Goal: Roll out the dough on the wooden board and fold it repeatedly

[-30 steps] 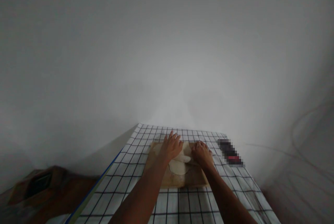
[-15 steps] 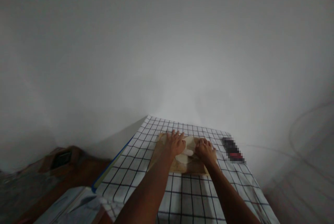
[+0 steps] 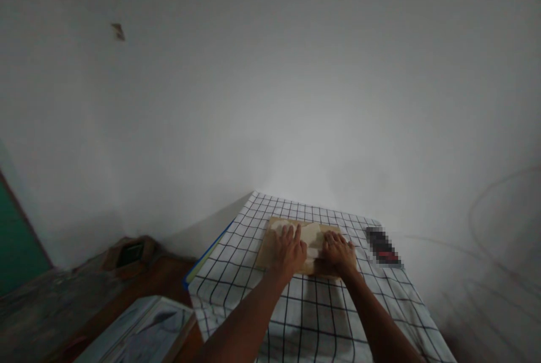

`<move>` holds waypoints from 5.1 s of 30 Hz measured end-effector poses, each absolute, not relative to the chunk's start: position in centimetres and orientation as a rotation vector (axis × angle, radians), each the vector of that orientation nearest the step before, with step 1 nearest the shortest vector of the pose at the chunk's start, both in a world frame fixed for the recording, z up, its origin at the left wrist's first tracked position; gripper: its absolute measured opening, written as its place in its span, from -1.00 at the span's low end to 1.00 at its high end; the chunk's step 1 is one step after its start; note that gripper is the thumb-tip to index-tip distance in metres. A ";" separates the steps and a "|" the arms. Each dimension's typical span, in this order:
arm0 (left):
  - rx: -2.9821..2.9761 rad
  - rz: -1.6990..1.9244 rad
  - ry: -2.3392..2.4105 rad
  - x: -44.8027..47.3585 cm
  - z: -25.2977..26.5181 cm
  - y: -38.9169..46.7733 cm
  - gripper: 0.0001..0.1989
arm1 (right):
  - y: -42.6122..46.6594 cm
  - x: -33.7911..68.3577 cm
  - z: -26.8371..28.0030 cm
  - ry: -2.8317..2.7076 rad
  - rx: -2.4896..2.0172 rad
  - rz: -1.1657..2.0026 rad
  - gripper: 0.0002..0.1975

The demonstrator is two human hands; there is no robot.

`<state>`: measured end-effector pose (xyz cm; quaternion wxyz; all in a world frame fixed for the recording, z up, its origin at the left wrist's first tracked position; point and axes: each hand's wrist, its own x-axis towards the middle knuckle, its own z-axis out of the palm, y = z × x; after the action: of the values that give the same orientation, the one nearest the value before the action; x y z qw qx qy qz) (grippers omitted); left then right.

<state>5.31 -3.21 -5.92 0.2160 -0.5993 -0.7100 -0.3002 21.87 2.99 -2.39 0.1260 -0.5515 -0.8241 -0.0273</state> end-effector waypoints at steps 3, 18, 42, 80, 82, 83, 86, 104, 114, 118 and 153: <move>-1.615 -0.884 -1.942 6.0 -6.4 -4.8 -0.49 | 2.9 22.4 -2.3 -2.480 -1.542 -0.108 -0.54; -1.661 -0.794 -2.102 4.1 -5.0 -1.9 -0.50 | 5.4 20.6 -2.0 -2.448 -1.545 -0.039 -0.53; -2.018 -0.727 -1.926 0.3 -4.4 6.1 -0.58 | 8.1 19.3 -2.0 -2.259 -1.811 0.137 -0.52; -1.805 -0.771 -1.941 3.3 -5.2 -1.9 -0.56 | 2.7 21.1 -2.3 -2.309 -1.635 -0.095 -0.49; -1.776 -0.783 -1.953 3.2 -5.2 -1.2 -0.55 | 4.6 20.8 -1.6 -2.396 -1.619 -0.029 -0.50; -1.753 -0.790 -1.969 3.2 -5.2 -0.7 -0.54 | 5.6 20.6 -1.3 -2.435 -1.615 0.003 -0.50; -1.668 -0.808 -2.034 2.8 -5.1 0.8 -0.52 | 8.5 19.7 -0.6 -2.518 -1.588 0.059 -0.50; -1.776 -0.834 -2.090 3.4 -4.0 0.0 -0.52 | 7.2 20.7 -1.6 -2.353 -1.773 -0.063 -0.53; -1.843 -0.960 -1.844 3.6 -5.9 -2.1 -0.54 | -1.5 22.6 -3.1 -2.297 -1.820 -0.200 -0.49; -1.897 -0.999 -1.794 3.4 -5.7 -2.9 -0.54 | -3.9 22.7 -3.9 -2.229 -1.850 -0.197 -0.44; -1.852 -0.888 -2.074 2.5 -3.5 4.2 -0.49 | 11.8 20.4 -1.7 -2.525 -1.617 -0.007 -0.57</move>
<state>2.53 4.17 -3.51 0.1114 -0.6306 -0.7061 -0.3023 20.44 11.79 -1.70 0.0714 -0.5379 -0.8400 -0.0024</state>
